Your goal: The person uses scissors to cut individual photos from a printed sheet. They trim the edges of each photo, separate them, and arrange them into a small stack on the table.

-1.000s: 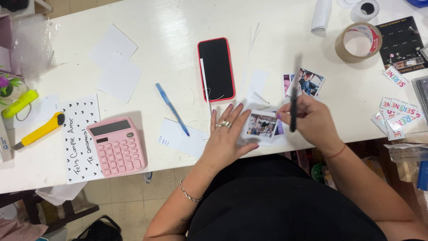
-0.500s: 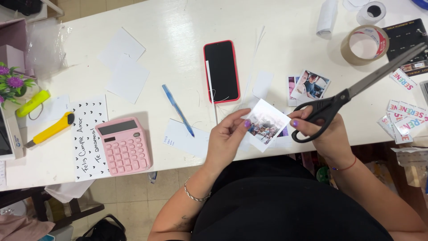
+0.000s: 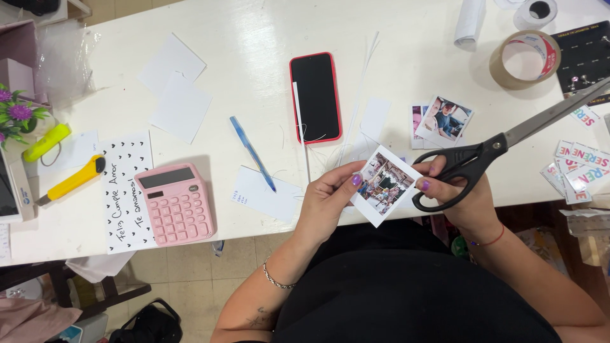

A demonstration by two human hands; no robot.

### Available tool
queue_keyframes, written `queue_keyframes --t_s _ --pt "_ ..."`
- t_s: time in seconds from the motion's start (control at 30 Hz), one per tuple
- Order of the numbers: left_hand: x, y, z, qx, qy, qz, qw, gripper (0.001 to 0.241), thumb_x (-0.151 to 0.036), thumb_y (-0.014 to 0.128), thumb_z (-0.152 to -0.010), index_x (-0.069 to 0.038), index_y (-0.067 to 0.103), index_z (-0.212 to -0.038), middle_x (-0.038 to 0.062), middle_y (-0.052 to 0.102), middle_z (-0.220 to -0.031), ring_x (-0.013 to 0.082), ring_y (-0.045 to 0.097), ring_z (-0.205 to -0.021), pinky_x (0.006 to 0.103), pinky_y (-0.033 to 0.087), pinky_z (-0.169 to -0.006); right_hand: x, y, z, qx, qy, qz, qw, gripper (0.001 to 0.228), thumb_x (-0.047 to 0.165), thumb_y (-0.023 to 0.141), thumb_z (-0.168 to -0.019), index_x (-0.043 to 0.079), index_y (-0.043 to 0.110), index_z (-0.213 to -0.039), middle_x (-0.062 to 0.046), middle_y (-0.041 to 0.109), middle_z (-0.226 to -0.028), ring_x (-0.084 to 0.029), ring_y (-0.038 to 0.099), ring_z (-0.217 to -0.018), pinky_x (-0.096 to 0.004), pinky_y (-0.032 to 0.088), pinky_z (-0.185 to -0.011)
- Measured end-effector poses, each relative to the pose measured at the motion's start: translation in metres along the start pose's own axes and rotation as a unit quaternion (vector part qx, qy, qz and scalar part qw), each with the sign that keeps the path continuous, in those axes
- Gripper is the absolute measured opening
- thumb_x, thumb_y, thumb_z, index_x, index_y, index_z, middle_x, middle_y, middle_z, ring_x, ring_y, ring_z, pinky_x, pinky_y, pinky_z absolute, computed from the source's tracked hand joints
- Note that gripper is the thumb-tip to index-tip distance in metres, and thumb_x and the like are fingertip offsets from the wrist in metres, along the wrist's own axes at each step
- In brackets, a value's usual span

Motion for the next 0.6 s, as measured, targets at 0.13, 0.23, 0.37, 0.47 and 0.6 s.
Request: queue_keyframes --t_s 0.13,0.23,0.37,0.47,0.6 --pt "-0.003 -0.004 0.002 0.005 0.005 0.023 1.0 0.038 -0.013 0.068 -0.099 0.002 0.065 -0.134 0.014 0.075 -0.098 0.0159 0.074 -0.083 0.0296 0.067 -0.072 -0.002 -0.001 0.003 -0.004 -0.002 0.022 1.0 0.029 -0.001 0.085 -0.075 0.004 0.058 -0.085 -0.022 0.076 -0.096 -0.013 0.066 -0.066 -0.02 0.052 -0.054" --pt "-0.013 -0.002 0.004 0.008 0.065 0.013 0.998 0.05 -0.003 0.074 -0.091 0.002 0.061 -0.139 0.014 0.073 -0.11 0.0086 0.068 -0.09 0.0267 0.066 -0.079 -0.009 -0.006 0.008 0.001 -0.001 0.092 0.996 0.031 -0.001 0.088 -0.074 0.0 0.058 -0.08 -0.023 0.075 -0.087 -0.017 0.066 -0.063 -0.027 0.052 -0.053" --pt "-0.03 -0.014 0.006 -0.052 0.097 -0.067 0.992 0.047 -0.009 0.077 -0.09 -0.011 0.062 -0.134 0.011 0.074 -0.113 0.0057 0.051 -0.073 0.0202 0.051 -0.065 0.004 -0.013 0.014 0.074 0.096 0.265 0.956 0.021 0.022 0.078 -0.083 0.004 0.067 -0.079 -0.01 0.073 -0.068 -0.018 0.066 -0.049 -0.029 0.051 -0.047" --pt "-0.044 -0.018 0.007 -0.082 0.098 -0.128 0.984 0.036 -0.013 0.075 -0.092 -0.015 0.067 -0.127 0.009 0.075 -0.116 0.0054 0.051 -0.067 0.0158 0.046 -0.054 0.015 -0.014 0.015 0.19 0.17 0.443 0.859 0.027 0.039 0.062 -0.092 0.014 0.066 -0.081 0.0 0.075 -0.065 -0.017 0.069 -0.05 -0.029 0.053 -0.054" --pt "-0.053 -0.021 0.009 -0.106 0.127 -0.176 0.97 0.035 -0.017 0.075 -0.093 -0.016 0.07 -0.128 0.0 0.075 -0.112 0.0037 0.038 -0.058 0.0169 0.038 -0.052 0.009 -0.026 0.017 0.261 0.189 0.602 0.73 0.035 0.059 0.05 -0.089 0.027 0.061 -0.1 0.004 0.076 -0.087 -0.023 0.073 -0.08 -0.036 0.051 -0.077"
Point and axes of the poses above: each hand's wrist, its own z-axis away from the middle knuckle, its own y-axis out of the palm, x = y × z, the point moved 3 cm from there along -z, towards the middle knuckle
